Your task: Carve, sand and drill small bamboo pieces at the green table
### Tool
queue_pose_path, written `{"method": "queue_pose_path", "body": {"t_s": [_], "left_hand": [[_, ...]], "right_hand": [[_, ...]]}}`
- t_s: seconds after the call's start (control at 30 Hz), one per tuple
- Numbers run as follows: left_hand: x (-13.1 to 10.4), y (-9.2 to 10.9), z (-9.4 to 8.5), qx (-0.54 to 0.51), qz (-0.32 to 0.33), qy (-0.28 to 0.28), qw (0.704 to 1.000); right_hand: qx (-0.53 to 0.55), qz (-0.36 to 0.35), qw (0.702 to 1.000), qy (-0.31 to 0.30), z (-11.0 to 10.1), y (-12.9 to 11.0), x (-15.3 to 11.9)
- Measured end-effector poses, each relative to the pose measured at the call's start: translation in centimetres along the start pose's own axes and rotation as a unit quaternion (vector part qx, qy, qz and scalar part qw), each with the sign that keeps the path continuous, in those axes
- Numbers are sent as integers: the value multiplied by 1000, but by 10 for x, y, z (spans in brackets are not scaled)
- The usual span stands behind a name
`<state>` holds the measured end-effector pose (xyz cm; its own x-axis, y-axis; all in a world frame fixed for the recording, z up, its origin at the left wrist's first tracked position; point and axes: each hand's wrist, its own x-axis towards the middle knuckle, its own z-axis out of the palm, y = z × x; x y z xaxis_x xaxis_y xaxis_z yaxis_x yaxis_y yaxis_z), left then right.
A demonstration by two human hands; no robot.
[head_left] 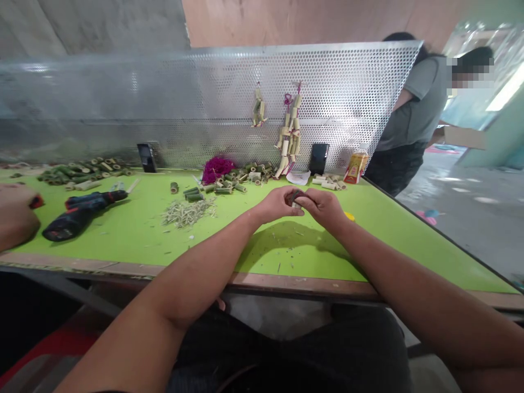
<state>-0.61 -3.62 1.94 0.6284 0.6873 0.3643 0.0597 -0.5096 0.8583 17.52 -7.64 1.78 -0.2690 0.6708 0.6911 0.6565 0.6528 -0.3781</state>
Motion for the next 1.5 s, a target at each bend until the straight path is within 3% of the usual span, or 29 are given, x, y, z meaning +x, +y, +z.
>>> {"method": "queue_pose_path", "body": {"t_s": [0.2, 0.37, 0.53, 0.7, 0.93, 1.13, 1.5], "left_hand": [[0, 6, -12, -83, 1, 82, 993], [-1, -1, -6, -15, -11, 33, 999], [-1, -8, 3, 33, -14, 35, 999], [-1, -4, 4, 33, -19, 28, 999], [0, 0, -4, -32, -6, 87, 996], [2, -8, 6, 44, 13, 54, 998], [-2, -1, -1, -27, 15, 53, 998]], "right_hand": [[-8, 37, 999, -9, -2, 12, -1], [71, 35, 997, 24, 3, 10, -2], [88, 33, 995, 39, 6, 5, -2], [49, 18, 998, 20, 7, 6, -1], [26, 33, 999, 18, 2, 14, -2], [48, 9, 999, 16, 7, 4, -2], [59, 28, 997, 52, 0, 7, -2]]}}
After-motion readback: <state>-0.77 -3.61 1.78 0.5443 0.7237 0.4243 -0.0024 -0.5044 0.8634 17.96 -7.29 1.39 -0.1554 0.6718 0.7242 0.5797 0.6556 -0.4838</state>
